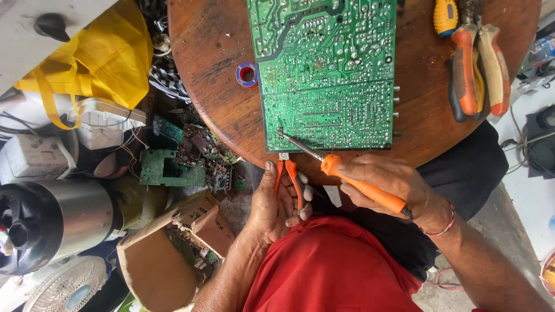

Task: The person uses a soldering iron and pliers to work on a green circuit board placed on a wooden table. They repeatedly heat solder joints and use pliers to pull components or wires from the board, flipping it over to access different sides.

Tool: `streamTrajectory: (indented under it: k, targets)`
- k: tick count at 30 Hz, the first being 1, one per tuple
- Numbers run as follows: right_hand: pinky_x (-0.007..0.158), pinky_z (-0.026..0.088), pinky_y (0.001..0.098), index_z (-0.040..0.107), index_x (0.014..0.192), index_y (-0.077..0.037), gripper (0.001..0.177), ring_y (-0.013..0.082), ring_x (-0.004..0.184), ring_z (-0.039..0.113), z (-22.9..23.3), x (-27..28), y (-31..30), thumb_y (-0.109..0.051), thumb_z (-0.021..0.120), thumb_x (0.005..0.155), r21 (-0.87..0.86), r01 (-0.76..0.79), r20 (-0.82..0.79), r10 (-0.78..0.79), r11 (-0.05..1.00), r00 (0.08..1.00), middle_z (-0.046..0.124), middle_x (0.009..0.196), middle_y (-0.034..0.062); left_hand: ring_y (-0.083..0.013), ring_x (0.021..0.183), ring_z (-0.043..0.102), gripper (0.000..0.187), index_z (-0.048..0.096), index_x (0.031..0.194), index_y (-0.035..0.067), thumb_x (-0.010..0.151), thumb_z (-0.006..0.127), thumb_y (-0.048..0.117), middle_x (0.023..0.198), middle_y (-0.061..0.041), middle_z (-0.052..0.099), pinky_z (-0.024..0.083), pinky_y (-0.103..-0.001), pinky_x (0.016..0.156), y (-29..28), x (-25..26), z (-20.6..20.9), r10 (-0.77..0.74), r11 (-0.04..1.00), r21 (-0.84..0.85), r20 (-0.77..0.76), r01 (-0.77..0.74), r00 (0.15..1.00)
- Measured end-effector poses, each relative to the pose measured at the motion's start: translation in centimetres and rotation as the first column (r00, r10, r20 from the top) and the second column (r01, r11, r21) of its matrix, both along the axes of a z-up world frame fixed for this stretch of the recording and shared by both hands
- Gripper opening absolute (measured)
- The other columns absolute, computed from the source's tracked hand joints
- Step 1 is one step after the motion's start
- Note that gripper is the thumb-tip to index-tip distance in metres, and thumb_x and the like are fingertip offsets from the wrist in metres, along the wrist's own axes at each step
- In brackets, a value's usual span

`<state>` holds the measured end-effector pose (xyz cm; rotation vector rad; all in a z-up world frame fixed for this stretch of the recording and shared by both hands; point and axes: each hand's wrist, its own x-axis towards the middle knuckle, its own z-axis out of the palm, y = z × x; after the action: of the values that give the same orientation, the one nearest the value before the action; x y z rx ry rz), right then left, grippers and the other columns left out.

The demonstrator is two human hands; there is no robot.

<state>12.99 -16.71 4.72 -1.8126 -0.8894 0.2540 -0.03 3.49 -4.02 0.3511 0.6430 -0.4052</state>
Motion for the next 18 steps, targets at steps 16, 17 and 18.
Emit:
streamTrajectory:
  k: [16,17,18]
  targets:
    - [0.071,0.064,0.0349,0.076,0.109,0.005,0.033,0.0266,0.076,0.077,-3.4,-3.1,-3.2,-0.014,0.077,0.082,-0.036,0.227,-0.015,-0.228,0.973,0.974,0.077,0.091,0.0154,-0.0376,0.052,0.068,0.081,0.062,0.109,-0.002,0.102,0.035,0.074,0.081,-0.027,0.069,0.040,-0.024,0.024,-0.2,0.0,-0.3,0.022,1.000,0.004,-0.002,-0.022,1.000]
    - [0.068,0.064,0.0336,0.080,0.103,0.001,0.029,0.0250,0.074,0.078,-4.2,-2.7,-4.1,-0.013,0.080,0.077,-0.034,0.219,-0.095,-0.221,0.975,0.971,0.079,0.088,0.0121,-0.0378,0.051,0.068,0.081,0.063,0.109,-0.002,0.101,0.036,0.074,0.081,-0.027,0.068,0.040,-0.024,0.024,-0.2,-0.1,-0.3,0.023,1.000,0.004,-0.013,-0.023,1.000]
    - [0.068,0.064,0.0336,0.080,0.103,0.001,0.029,0.0250,0.074,0.078,-4.2,-2.8,-3.8,-0.013,0.080,0.077,-0.034,0.215,-0.097,-0.217,0.976,0.971,0.079,0.088,0.0121,-0.0378,0.051,0.068,0.081,0.063,0.109,-0.002,0.101,0.036,0.074,0.081,-0.027,0.068,0.040,-0.024,0.024,-0.3,-0.1,-0.3,0.028,1.000,0.004,-0.015,-0.028,1.000]
